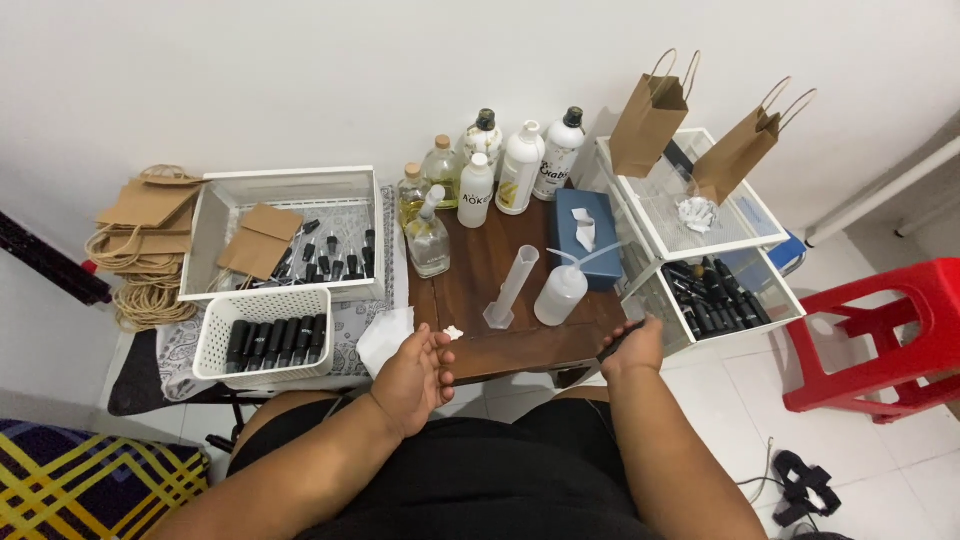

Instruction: Filling small perfume bottles using a syringe and then capping them.

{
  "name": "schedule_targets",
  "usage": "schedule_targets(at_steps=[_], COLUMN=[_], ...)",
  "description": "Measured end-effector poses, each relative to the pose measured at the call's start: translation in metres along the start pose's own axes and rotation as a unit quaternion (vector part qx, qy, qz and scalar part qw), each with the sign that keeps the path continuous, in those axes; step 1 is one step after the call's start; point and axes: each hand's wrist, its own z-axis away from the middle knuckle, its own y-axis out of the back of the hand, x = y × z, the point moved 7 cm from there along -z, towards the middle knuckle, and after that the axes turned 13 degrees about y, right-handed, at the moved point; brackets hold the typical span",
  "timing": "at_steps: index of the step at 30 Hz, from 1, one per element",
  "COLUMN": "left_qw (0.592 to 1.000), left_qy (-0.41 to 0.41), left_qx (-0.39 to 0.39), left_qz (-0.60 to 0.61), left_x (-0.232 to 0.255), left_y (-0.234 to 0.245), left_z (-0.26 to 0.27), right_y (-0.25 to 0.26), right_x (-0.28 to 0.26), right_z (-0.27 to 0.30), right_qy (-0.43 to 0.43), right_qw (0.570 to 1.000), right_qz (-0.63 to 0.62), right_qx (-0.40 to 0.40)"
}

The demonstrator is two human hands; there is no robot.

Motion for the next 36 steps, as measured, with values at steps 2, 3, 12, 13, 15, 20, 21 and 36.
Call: schedule_targets(at_steps=[2, 3, 12, 13, 15, 20, 21, 36], left_qw=[1.0, 1.0, 1.0, 1.0, 1.0, 1.0, 1.0, 0.99], left_qy=[-0.001, 0.0, -0.001, 0.0, 0.001, -0.005, -0.006, 0.045], left_qx=[0.0, 0.0, 0.012, 0.011, 0.017, 0.018, 0.017, 0.051], left_qz=[0.001, 0.002, 0.002, 0.001, 0.003, 0.008, 0.01, -0.123], left_x=[0.0, -0.001, 0.0, -0.001, -0.001, 0.001, 0.002, -0.005], left_y=[0.003, 0.005, 0.013, 0.014, 0.015, 0.016, 0.017, 0.021], left_z=[-0.001, -0.001, 0.003, 0.003, 0.003, 0.008, 0.007, 0.016], right_y=[0.002, 0.005, 0.009, 0.009, 0.007, 0.004, 0.004, -0.073], right_x=[0.006, 0.009, 0.026, 0.026, 0.024, 0.02, 0.019, 0.037], right_z=[0.008, 0.011, -0.002, 0.0, 0.003, 0.017, 0.015, 0.131], right_qy=[-0.004, -0.009, -0.002, -0.002, 0.004, -0.006, -0.002, -0.1], right_qw=[1.0, 1.0, 0.997, 0.997, 0.996, 0.997, 0.997, 0.849], right_qz=[0.01, 0.021, 0.082, 0.081, 0.093, 0.074, 0.072, 0.167], right_qx=[0.005, 0.011, 0.011, 0.012, -0.001, 0.004, 0.004, -0.491])
